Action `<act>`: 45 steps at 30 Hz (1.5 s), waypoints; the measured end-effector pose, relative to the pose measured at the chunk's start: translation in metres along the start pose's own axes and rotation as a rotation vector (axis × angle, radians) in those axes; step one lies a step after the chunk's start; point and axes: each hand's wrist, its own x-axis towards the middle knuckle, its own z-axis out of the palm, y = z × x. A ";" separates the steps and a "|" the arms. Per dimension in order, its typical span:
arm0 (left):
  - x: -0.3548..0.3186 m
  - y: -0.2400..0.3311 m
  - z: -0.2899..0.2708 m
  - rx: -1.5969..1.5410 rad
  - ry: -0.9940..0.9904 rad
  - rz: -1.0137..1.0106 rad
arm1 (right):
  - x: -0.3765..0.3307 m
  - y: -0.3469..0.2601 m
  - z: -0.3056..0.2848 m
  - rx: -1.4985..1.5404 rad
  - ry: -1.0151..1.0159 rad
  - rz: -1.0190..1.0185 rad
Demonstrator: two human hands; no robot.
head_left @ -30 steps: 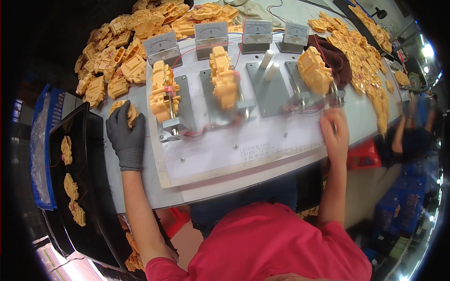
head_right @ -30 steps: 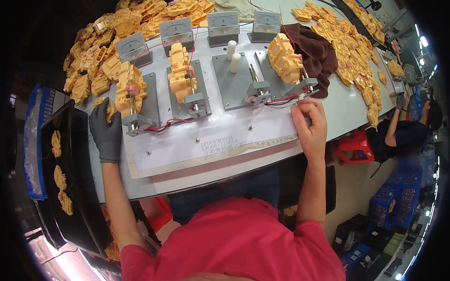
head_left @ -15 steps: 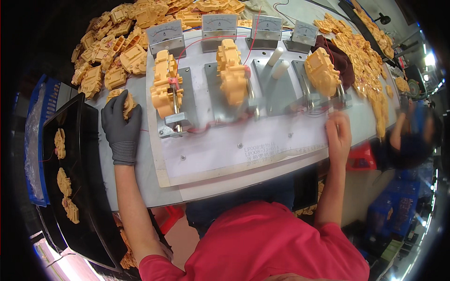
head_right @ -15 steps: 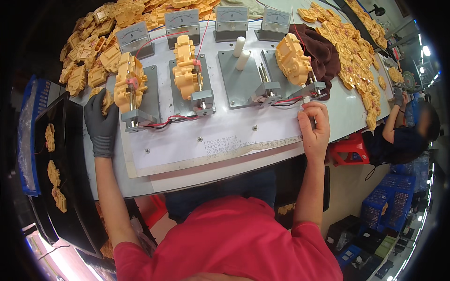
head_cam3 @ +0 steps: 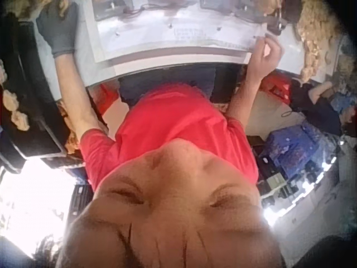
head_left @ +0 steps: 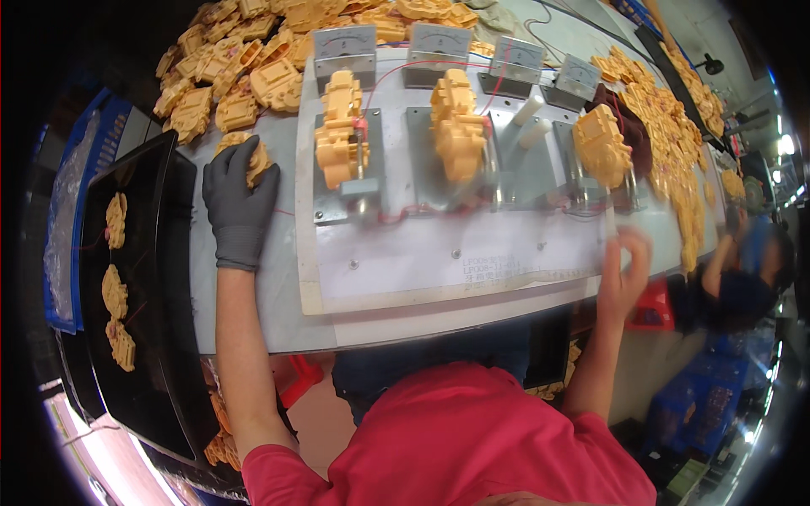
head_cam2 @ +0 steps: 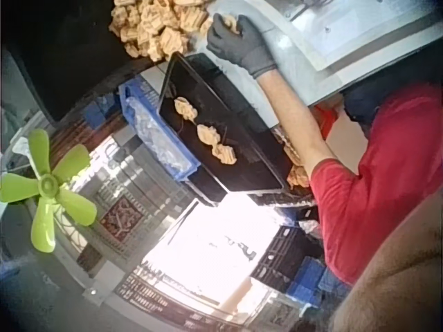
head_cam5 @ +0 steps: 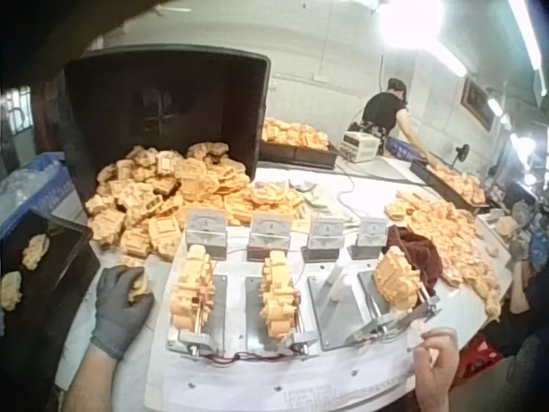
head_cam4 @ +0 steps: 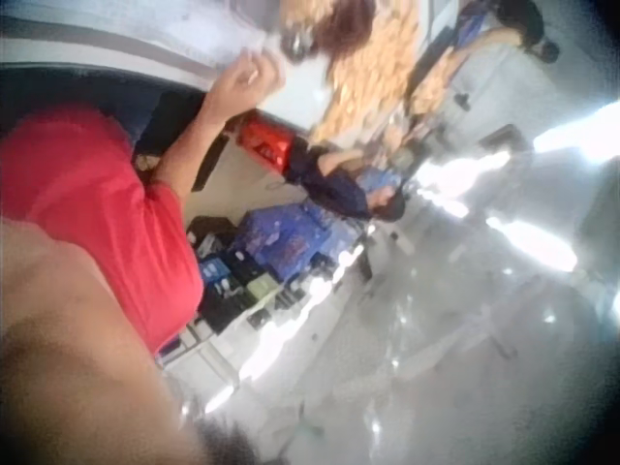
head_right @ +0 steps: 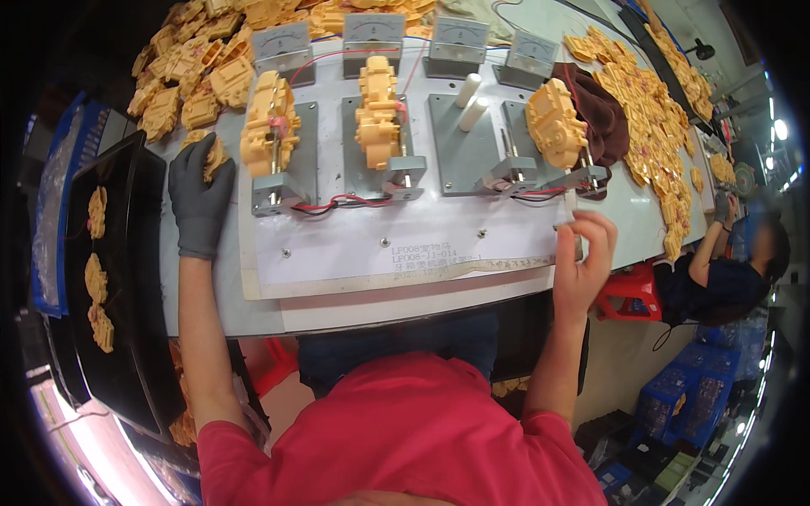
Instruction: The person tests plastic mechanical components by mounting them onto testing fixtures, activating the test machine, removing tested components, and placing them into a tray.
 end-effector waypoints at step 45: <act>-0.001 -0.022 0.001 0.146 -0.059 0.097 | -0.013 -0.189 0.124 0.382 -0.571 -0.400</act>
